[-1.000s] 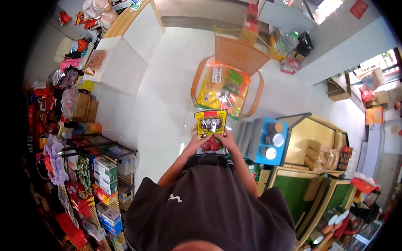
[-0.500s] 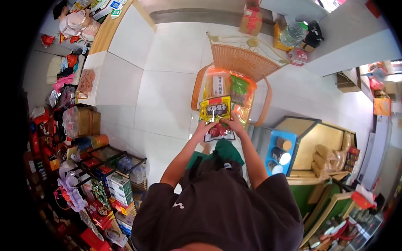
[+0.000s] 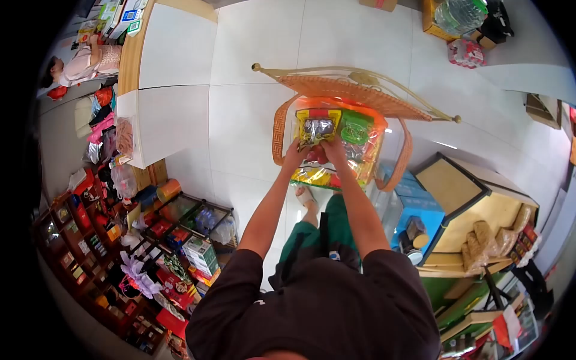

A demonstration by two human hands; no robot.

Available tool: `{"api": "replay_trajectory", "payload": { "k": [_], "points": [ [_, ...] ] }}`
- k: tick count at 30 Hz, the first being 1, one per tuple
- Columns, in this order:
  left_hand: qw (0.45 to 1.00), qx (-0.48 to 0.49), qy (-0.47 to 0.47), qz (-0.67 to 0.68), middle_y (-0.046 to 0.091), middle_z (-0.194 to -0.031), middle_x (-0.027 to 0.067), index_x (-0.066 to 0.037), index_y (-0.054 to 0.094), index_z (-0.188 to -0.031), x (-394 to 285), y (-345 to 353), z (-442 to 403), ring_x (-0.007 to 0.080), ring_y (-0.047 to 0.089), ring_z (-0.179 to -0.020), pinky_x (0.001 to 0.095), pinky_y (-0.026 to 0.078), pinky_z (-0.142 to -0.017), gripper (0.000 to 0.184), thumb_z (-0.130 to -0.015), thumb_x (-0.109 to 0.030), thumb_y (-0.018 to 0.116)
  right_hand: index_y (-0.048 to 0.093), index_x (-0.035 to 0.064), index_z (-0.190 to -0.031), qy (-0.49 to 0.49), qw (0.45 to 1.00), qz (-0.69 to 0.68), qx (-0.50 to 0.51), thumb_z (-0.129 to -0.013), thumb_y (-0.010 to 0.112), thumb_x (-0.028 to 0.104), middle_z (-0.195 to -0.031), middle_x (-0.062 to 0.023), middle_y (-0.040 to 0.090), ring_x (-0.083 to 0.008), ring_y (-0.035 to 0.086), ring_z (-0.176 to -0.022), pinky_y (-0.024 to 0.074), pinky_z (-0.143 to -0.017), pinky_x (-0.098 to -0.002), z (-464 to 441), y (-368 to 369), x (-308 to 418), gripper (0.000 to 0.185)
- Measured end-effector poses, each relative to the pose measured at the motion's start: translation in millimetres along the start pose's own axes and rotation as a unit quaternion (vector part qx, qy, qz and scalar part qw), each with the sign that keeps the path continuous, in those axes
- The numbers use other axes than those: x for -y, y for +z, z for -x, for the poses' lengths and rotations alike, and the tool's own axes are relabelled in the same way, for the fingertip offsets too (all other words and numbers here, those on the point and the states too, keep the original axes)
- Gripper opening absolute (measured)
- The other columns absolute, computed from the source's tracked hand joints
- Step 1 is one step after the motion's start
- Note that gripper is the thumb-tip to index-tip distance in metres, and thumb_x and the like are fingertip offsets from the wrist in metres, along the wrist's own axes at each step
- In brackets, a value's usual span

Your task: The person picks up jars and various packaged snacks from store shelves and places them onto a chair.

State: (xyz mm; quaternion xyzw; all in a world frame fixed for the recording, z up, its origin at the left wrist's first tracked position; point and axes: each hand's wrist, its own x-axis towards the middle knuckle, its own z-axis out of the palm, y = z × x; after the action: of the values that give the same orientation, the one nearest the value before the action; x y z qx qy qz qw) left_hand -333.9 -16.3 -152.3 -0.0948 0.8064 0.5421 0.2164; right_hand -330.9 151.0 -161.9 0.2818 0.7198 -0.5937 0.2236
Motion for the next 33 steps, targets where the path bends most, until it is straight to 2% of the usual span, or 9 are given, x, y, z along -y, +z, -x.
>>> {"api": "replay_trajectory", "payload": {
  "k": [2,6,12,14,18,24,29,31,33],
  "points": [
    [1.0,0.012,-0.001,0.001,0.061,-0.091,0.0109,-0.002,0.049,-0.115,2.9,-2.0,-3.0,0.0156,0.058,-0.078,0.0272,0.047,-0.067,0.037,-0.08,-0.007,0.058,0.047,0.0044,-0.118,-0.007,1.0,-0.012,0.025,-0.074,0.063,0.026,-0.103,-0.018,0.061,-0.0341,0.058,-0.094,0.0451,-0.08,-0.0394,-5.8,-1.2,5.9,0.052],
    [1.0,0.001,-0.028,-0.013,0.061,-0.095,0.0112,-0.003,0.044,-0.123,10.9,-2.0,-4.3,0.0166,0.06,-0.083,0.0274,0.048,-0.072,0.047,-0.079,-0.005,0.059,0.046,0.004,-0.121,-0.055,0.992,0.113,-0.028,-0.075,0.061,0.029,-0.103,-0.0199,0.06,-0.0355,0.058,-0.094,0.0451,-0.08,-0.0434,-15.0,4.3,1.2,0.054],
    [0.994,0.011,-0.08,0.069,0.061,-0.102,0.0126,-0.006,0.035,-0.133,-0.2,-7.3,-1.7,0.0182,0.059,-0.09,0.028,0.047,-0.079,0.06,-0.079,-0.003,0.059,0.045,0.004,-0.122,-0.064,0.996,0.058,-0.004,-0.074,0.06,0.023,-0.084,-0.0144,0.061,-0.0248,0.06,-0.076,0.0474,-0.068,-0.0351,-17.8,4.4,-6.4,0.054],
    [0.998,-0.01,0.029,0.047,0.055,-0.113,0.0198,-0.004,0.033,-0.135,3.6,-6.5,-5.0,0.0292,0.055,-0.102,0.0344,0.043,-0.087,0.068,-0.074,-0.004,0.062,0.044,0.0037,-0.124,-0.048,0.998,0.045,0.003,-0.074,0.06,0.022,-0.079,-0.0123,0.061,-0.0224,0.059,-0.071,0.0471,-0.065,-0.0328,-12.4,0.2,-2.9,0.055],
    [0.999,-0.034,0.031,-0.019,0.051,-0.117,0.0247,-0.007,0.032,-0.137,15.9,-12.3,-5.9,0.0375,0.049,-0.108,0.0406,0.04,-0.091,0.071,-0.073,-0.009,0.065,0.039,0.0026,-0.13,-0.045,0.99,0.125,-0.042,-0.075,0.06,0.021,-0.083,-0.0127,0.063,-0.0242,0.061,-0.072,0.0475,-0.064,-0.0329,-0.7,0.5,8.7,0.061],
    [0.991,-0.098,0.052,-0.076,0.051,-0.118,0.0227,-0.009,0.036,-0.134,12.6,-24.1,45.6,0.0374,0.048,-0.111,0.0406,0.04,-0.092,0.068,-0.074,-0.017,0.067,0.039,0.0054,-0.13,-0.104,0.967,0.229,-0.046,-0.077,0.058,0.023,-0.112,-0.0179,0.059,-0.0354,0.056,-0.101,0.0454,-0.081,-0.0412,25.3,-12.6,33.5,0.059],
    [0.992,-0.087,-0.093,-0.001,0.055,-0.115,0.0201,-0.005,0.042,-0.127,40.8,-35.8,130.3,0.0327,0.053,-0.106,0.0382,0.043,-0.089,0.058,-0.077,-0.023,0.064,0.045,0.0045,-0.124,-0.105,0.951,0.29,0.005,-0.077,0.056,0.025,-0.112,-0.025,0.055,-0.0397,0.054,-0.103,0.0433,-0.085,-0.0439,48.2,-25.0,40.6,0.053],
    [0.994,-0.099,-0.052,0.019,0.058,-0.11,0.0177,-0.007,0.046,-0.124,78.5,-42.6,173.6,0.032,0.056,-0.102,0.0379,0.044,-0.088,0.053,-0.077,-0.026,0.063,0.047,0.0041,-0.123,-0.139,0.936,0.323,0.032,-0.076,0.055,0.022,-0.11,-0.0249,0.056,-0.0389,0.054,-0.103,0.0429,-0.086,-0.0437,63.1,-28.1,38.3,0.05],
    [0.986,-0.113,-0.12,0.003,0.061,-0.104,0.0154,-0.012,0.048,-0.122,106.4,-52.9,226.6,0.0312,0.058,-0.099,0.0381,0.045,-0.086,0.051,-0.076,-0.028,0.064,0.051,0.0041,-0.121,-0.195,0.924,0.326,0.043,-0.075,0.057,0.021,-0.111,-0.0213,0.057,-0.0352,0.054,-0.105,0.0413,-0.09,-0.0396,33.6,-40.3,-24.9,0.05]
  ]
}}
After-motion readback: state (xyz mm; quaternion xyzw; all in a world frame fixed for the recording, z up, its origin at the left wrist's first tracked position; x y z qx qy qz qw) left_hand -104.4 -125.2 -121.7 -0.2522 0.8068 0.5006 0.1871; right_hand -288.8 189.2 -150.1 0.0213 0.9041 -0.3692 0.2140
